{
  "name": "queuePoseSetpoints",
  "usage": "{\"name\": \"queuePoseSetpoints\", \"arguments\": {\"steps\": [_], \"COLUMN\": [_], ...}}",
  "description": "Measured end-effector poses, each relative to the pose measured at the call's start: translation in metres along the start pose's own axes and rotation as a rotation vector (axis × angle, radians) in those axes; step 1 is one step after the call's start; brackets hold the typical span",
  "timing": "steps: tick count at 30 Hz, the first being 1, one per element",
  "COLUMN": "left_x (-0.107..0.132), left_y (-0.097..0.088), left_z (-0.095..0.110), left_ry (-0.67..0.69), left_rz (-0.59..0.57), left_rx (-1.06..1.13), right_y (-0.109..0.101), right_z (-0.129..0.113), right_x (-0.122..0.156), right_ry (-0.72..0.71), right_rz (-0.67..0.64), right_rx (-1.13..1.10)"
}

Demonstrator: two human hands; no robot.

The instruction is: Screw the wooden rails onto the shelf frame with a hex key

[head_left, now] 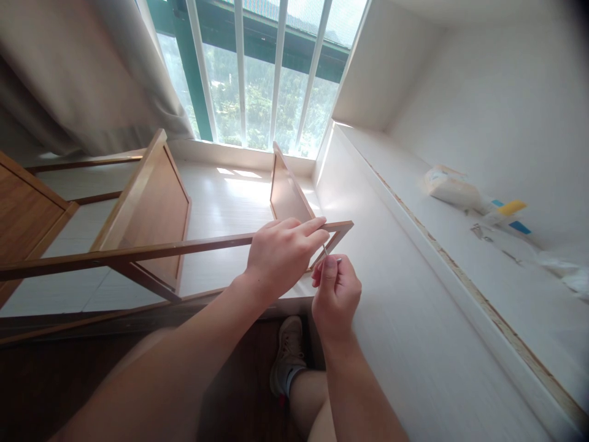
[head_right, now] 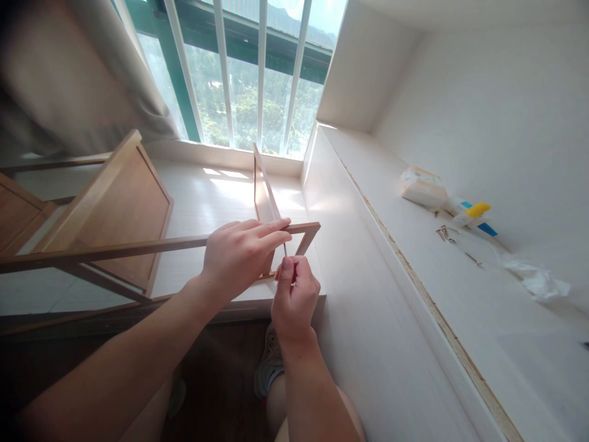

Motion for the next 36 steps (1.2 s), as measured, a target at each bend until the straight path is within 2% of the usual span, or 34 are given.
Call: {"name": "queuePoseSetpoints", "arguments": {"steps": [3,6,8,14,17,19,21,23,26,29,33,36], "left_x": [0.0,0.0,0.001,0.001,0.0,0.0,0.0,0.001,0.001,0.001,0.0,0.0], "left_y": [0.0,0.001,0.001,0.002,0.001,0.001,0.0,0.0,0.0,0.0,0.0,0.0], "left_z": [0.0,0.0,0.0,0.0,0.001,0.001,0.001,0.001,0.001,0.001,0.001,0.001], "left_ry": [0.003,0.006,0.009,0.003,0.004,0.004,0.003,0.002,-0.002,-0.003,-0.006,-0.015], "left_rz": [0.011,0.016,0.01,0.028,0.038,0.041,0.044,0.039,0.032,0.029,0.022,0.019], "left_rx": [-0.006,-0.013,-0.013,-0.016,-0.02,-0.023,-0.024,-0.02,-0.006,0.004,0.008,0.008], "right_y": [-0.003,-0.002,0.0,0.008,0.008,0.008,0.008,0.006,0.0,-0.006,-0.01,-0.011], "right_z": [-0.001,0.0,0.003,0.013,0.013,0.012,0.012,0.012,0.01,0.008,0.004,0.001], "right_x": [-0.001,-0.002,-0.003,-0.009,-0.011,-0.01,-0.009,-0.007,-0.006,-0.006,-0.008,-0.009], "right_ry": [-0.056,-0.038,0.03,0.328,0.417,0.422,0.4,0.339,0.17,0.033,-0.096,-0.143], "right_rz": [0.038,0.072,0.091,0.079,0.038,0.021,0.019,0.04,0.069,0.037,0.006,-0.029], "right_rx": [0.071,0.051,-0.068,-0.674,-0.836,-0.864,-0.818,-0.669,-0.267,0.06,0.249,0.276]}}
Point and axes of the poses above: each hand's wrist, its own x-axis away from the middle knuckle, its own y-axis out of the palm, z = x × y, the point moved 2 cm from there along -x, towards the middle knuckle, and after that the axes turned 15 degrees about -x, right-handed, at the moved point
